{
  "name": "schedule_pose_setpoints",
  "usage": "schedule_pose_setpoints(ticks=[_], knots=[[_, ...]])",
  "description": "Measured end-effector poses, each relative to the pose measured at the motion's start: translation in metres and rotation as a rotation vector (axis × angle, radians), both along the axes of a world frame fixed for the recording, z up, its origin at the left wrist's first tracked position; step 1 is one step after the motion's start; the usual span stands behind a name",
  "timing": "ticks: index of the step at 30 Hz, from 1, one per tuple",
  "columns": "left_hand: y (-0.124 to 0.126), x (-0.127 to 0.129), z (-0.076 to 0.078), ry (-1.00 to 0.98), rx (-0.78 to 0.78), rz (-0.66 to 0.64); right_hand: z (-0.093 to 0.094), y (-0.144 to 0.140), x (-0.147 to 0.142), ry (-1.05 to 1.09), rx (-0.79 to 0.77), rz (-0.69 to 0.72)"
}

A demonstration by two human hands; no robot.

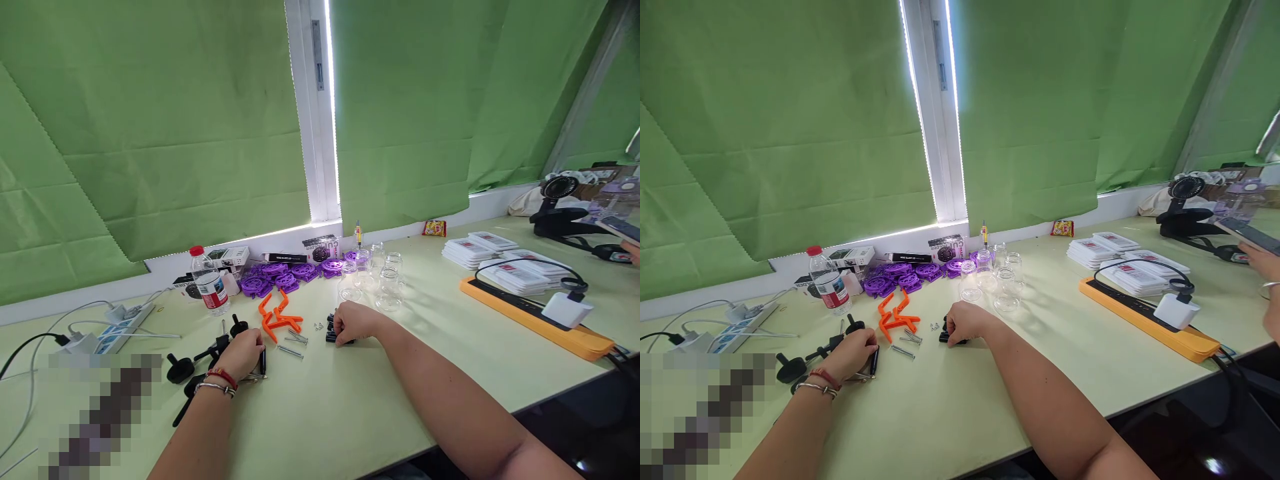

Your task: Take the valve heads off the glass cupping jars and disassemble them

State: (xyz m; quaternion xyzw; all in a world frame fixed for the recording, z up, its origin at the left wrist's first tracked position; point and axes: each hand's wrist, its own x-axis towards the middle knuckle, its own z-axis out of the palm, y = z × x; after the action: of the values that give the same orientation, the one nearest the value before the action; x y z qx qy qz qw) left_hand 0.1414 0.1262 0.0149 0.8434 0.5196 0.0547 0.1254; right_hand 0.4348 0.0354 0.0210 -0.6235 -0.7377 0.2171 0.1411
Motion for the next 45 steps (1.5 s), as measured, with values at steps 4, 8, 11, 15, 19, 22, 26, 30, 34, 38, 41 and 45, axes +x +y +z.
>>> schedule_pose_setpoints(ticks=[4,8,11,15,19,22,26,30,34,38,41,45], knots=[[0.002,-0.003,0.000,0.012,-0.001,-0.006,0.000,0.000,0.000,-0.031,0.004,-0.007],[0.002,-0.003,0.001,0.018,-0.012,-0.010,0.002,-0.001,-0.001,-0.041,0.000,0.002],[0.001,-0.003,0.002,0.019,-0.016,-0.009,0.004,-0.002,-0.002,-0.042,-0.009,0.016],[0.002,-0.003,0.003,0.023,-0.011,0.026,0.005,-0.003,-0.004,-0.053,-0.026,0.015],[0.003,-0.004,0.005,0.044,-0.006,0.097,0.003,-0.003,-0.004,-0.064,-0.013,0.034],[0.003,-0.005,0.007,0.056,0.006,0.139,0.002,-0.002,-0.004,-0.070,-0.009,0.041],[-0.001,0.001,0.013,0.038,0.056,0.171,0.004,-0.004,-0.005,-0.064,-0.013,0.040],[-0.018,0.021,0.017,-0.081,0.198,0.168,0.008,-0.006,-0.006,0.006,-0.022,0.049],[-0.045,0.045,0.010,-0.432,0.177,-0.189,0.011,-0.009,-0.008,0.182,-0.054,0.076],[-0.062,0.062,-0.001,-0.531,-0.014,-0.460,0.011,-0.013,-0.016,0.385,-0.083,0.150],[-0.065,0.066,-0.002,-0.528,-0.064,-0.490,0.011,-0.012,-0.018,0.425,-0.076,0.204],[-0.063,0.063,0.002,-0.532,-0.068,-0.463,0.008,-0.004,-0.001,0.406,0.154,-0.046]])
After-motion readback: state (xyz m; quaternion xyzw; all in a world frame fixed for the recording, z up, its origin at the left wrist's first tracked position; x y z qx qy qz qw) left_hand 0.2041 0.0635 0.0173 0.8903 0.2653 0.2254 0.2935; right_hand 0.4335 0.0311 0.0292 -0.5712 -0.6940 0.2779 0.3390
